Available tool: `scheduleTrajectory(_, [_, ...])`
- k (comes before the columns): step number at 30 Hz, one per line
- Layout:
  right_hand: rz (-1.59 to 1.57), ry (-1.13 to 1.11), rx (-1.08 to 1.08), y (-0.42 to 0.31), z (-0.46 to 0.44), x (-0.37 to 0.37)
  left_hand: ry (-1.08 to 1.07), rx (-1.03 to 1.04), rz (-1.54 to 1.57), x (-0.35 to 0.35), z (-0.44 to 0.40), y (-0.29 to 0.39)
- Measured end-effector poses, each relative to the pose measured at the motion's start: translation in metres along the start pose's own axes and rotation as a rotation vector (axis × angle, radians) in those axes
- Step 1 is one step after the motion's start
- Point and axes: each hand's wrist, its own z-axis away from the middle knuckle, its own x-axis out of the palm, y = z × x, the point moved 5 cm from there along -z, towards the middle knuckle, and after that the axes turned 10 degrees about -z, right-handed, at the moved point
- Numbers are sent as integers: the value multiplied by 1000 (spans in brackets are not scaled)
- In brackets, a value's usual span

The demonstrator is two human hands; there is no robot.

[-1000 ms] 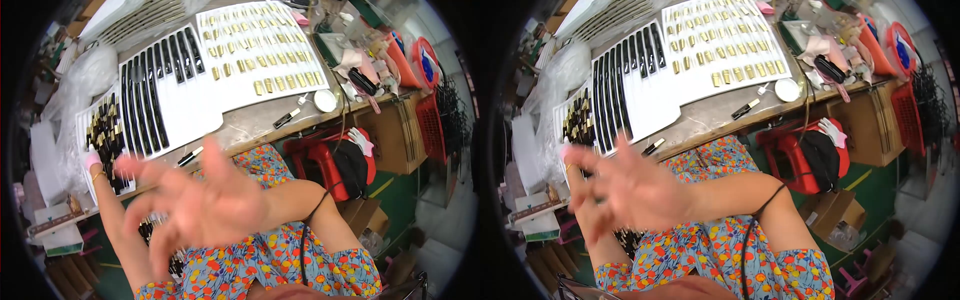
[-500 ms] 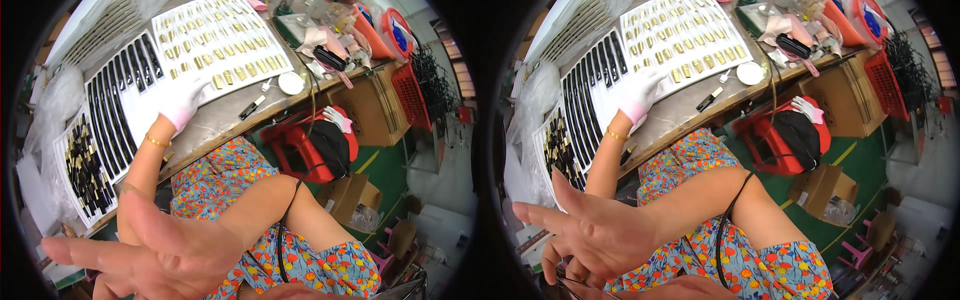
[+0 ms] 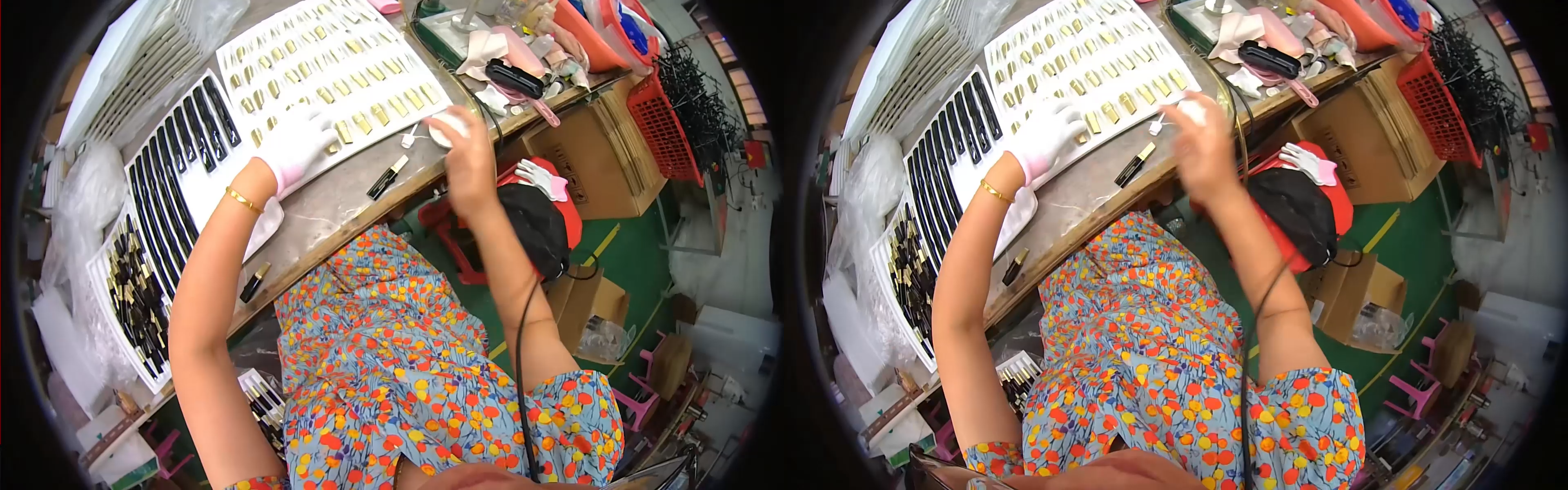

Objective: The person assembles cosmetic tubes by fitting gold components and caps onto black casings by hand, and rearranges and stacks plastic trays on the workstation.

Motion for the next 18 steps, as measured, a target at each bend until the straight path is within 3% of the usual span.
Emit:
scheduleTrajectory(2, [246,-7,-53,41,6,-25,-42,22,-22,4,-2,-3])
scheduleTrajectory(4, [326,-67,-79,47,7,-31,189,119,-101,8,-5,-6])
scheduleTrajectory(5, [409,-127,-104,48,8,-29,186,117,-100,7,-5,-5])
scheduleTrajectory(7, [464,-185,-118,54,6,-23,43,-117,65,12,-9,-14])
scheduleTrajectory(10, [505,-245,-125,60,2,-15,-127,-81,-62,-9,-8,-8])
scheduleTrajectory(14, [495,-279,-123,64,-1,-11,-80,-86,-67,-23,6,-1])
scheduleTrajectory(17, [441,-315,-87,57,-7,-13,430,-619,776,2,37,-16])
scheduleTrajectory(18, [431,-320,-89,58,-9,-13,362,-711,887,8,42,-18])
